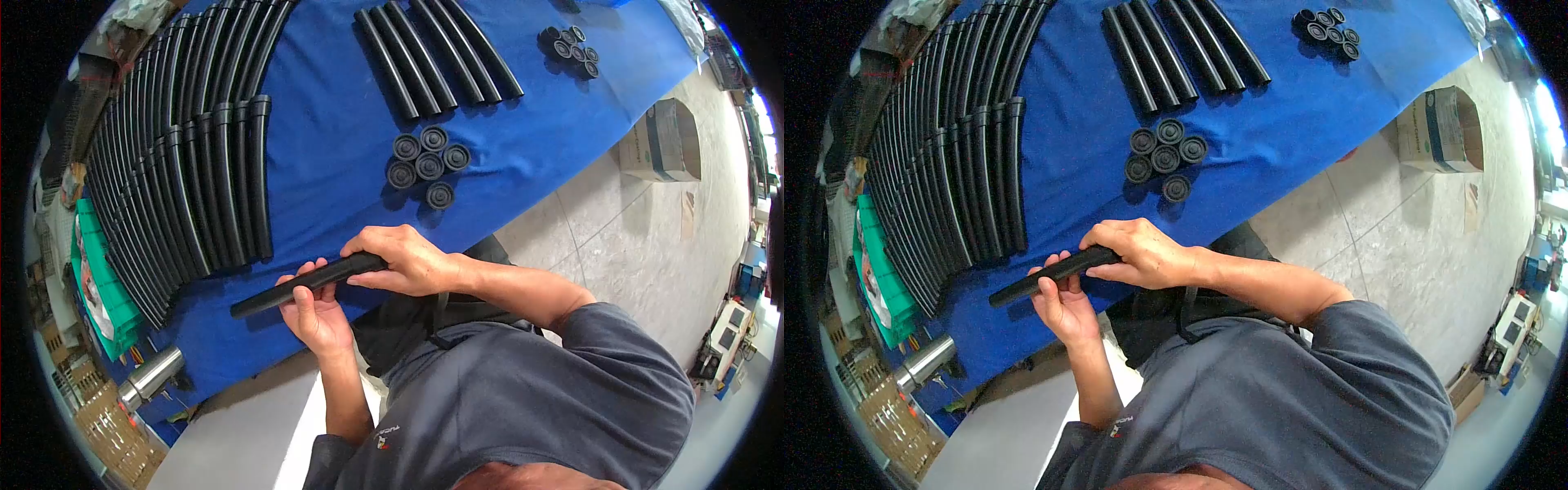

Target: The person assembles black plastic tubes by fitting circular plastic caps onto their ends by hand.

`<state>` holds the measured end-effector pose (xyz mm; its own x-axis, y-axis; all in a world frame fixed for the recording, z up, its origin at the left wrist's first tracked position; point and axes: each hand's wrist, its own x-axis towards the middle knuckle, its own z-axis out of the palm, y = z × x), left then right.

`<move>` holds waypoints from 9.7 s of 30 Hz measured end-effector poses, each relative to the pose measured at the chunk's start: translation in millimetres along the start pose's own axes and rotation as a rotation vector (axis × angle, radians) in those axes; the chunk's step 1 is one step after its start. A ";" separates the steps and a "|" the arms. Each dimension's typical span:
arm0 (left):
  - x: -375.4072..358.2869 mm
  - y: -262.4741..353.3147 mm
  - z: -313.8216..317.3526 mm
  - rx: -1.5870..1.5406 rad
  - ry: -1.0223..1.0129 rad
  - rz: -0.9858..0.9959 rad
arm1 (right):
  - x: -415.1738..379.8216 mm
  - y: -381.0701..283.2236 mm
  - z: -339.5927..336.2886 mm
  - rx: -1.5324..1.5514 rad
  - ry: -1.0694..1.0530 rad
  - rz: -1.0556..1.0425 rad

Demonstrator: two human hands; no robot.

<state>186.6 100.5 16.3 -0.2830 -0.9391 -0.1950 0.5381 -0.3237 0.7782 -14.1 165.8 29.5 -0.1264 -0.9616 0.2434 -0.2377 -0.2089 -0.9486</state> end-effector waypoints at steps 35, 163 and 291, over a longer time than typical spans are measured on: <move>1.9 0.3 -18.4 -0.173 -0.096 -0.039 | 6.1 -0.5 3.3 -0.089 -0.067 -0.196; 256.7 231.4 -64.7 1.761 0.307 0.893 | 2.2 -7.3 -1.6 0.114 0.037 0.139; -42.3 61.2 16.9 1.177 -0.137 0.140 | -3.6 -2.0 -13.4 0.252 -0.058 0.114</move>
<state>218.1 122.4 82.3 -0.4010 -0.9144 -0.0550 -0.4670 0.1524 0.8710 -26.1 172.0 33.3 -0.0817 -0.9885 0.1274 0.0224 -0.1296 -0.9913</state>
